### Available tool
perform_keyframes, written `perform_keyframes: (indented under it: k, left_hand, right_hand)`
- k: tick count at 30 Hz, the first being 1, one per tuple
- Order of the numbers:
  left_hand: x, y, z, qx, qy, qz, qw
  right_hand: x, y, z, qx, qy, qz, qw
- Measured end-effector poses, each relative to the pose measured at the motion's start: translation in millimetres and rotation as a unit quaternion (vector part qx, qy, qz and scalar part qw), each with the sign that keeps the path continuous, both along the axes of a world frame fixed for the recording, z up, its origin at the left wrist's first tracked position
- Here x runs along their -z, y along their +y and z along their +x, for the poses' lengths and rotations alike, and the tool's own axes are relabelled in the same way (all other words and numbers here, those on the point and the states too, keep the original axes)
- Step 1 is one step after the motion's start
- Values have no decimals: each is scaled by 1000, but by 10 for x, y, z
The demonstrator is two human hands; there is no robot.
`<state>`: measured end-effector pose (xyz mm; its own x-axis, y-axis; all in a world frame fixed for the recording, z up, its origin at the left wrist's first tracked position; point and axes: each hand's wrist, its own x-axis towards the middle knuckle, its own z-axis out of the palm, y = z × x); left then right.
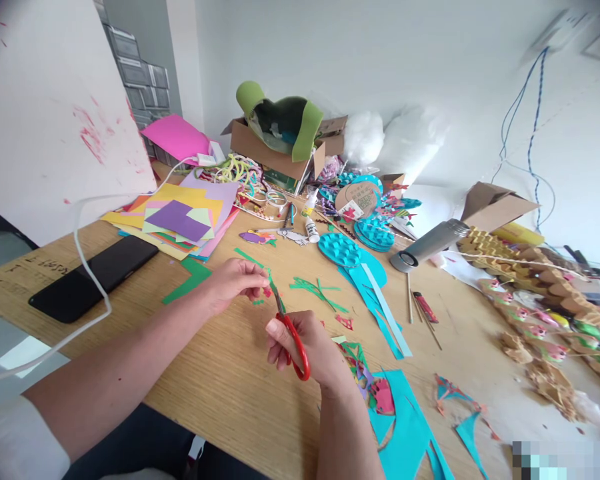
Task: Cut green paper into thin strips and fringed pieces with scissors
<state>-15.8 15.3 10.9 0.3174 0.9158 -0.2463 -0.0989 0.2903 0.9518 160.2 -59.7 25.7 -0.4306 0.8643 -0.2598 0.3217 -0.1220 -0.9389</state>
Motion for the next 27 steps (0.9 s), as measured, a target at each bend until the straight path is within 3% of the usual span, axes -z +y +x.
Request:
perform_keyframes:
  k: [4,10,19,27]
  left_hand:
    - [9,-15,-4,53,-16,1,998]
    - [18,7,-31,78,-44,-16,996]
    - [21,49,-37,46,-5,0,999]
    - [-10,18,-56,113,-14,29,993]
  right_hand:
    - [18,13,-3,6,-26,-27,999]
    - [21,24,-2,10,-44,-52,998]
    - [-115,-22,100,-14,-5,-23,1000]
    - [1,11,52,-12,-24,-54,998]
